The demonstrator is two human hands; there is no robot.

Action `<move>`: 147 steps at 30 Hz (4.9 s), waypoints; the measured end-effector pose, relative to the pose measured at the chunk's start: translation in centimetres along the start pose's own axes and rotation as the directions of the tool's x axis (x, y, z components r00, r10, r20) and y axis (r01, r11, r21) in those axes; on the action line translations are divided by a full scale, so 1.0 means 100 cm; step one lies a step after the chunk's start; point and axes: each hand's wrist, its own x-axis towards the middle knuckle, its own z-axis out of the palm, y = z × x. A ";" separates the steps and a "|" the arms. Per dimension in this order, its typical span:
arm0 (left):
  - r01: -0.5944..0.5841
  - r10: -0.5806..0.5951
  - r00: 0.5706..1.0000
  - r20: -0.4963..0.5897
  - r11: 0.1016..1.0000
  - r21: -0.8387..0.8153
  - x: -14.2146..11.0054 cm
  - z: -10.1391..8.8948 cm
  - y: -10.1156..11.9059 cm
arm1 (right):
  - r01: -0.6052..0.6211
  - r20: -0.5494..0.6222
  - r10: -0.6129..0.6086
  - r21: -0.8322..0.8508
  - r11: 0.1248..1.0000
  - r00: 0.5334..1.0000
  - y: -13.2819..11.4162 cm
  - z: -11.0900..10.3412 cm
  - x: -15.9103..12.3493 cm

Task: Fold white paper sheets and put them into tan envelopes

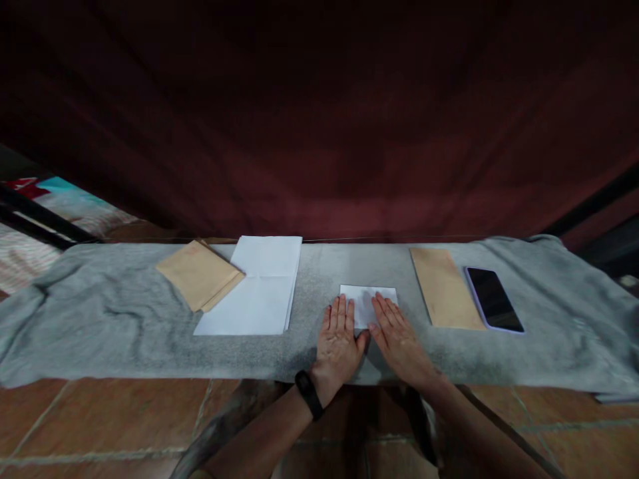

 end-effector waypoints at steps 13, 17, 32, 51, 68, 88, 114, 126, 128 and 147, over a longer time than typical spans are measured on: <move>-0.014 0.014 1.000 0.012 1.000 -0.013 0.000 0.001 0.000 | 0.057 0.011 -0.057 -0.050 0.997 0.998 -0.006 0.009 -0.012; -0.012 0.012 1.000 -0.002 1.000 -0.016 0.000 0.001 0.000 | 0.045 -0.019 -0.047 -0.090 0.995 0.999 0.000 0.007 -0.014; -0.004 0.003 1.000 -0.012 1.000 -0.019 0.001 -0.001 0.001 | -0.022 -0.038 0.016 -0.147 0.989 0.999 0.018 0.002 -0.023; -0.099 0.098 0.995 -0.022 0.993 -0.071 0.016 -0.011 0.002 | -0.045 -0.079 0.032 -0.171 0.984 0.996 0.015 0.004 -0.021; -0.068 0.067 0.997 -0.037 0.997 -0.033 0.033 0.014 0.003 | -0.111 -0.055 0.103 -0.169 0.979 0.993 0.012 -0.002 -0.012; -0.043 0.039 0.998 0.059 0.995 0.086 0.036 0.006 0.017 | -0.079 0.059 0.083 -0.064 0.995 0.995 0.005 0.011 0.019; -0.015 0.015 1.000 0.022 1.000 -0.004 0.035 0.013 0.016 | -0.080 -0.028 0.075 -0.236 0.969 0.997 0.024 0.022 0.007; -0.012 0.011 0.999 -0.039 1.000 -0.025 0.028 0.009 -0.005 | -0.133 -0.092 0.113 -0.253 0.958 0.989 0.032 0.016 0.004; -0.003 0.003 0.999 -0.032 1.000 -0.007 0.028 0.008 -0.007 | -0.134 -0.090 0.115 -0.245 0.960 0.989 0.034 0.014 0.004; 0.007 -0.005 0.999 -0.049 0.999 0.035 0.028 0.011 -0.007 | -0.108 -0.070 0.099 -0.151 0.983 0.993 0.017 0.009 0.014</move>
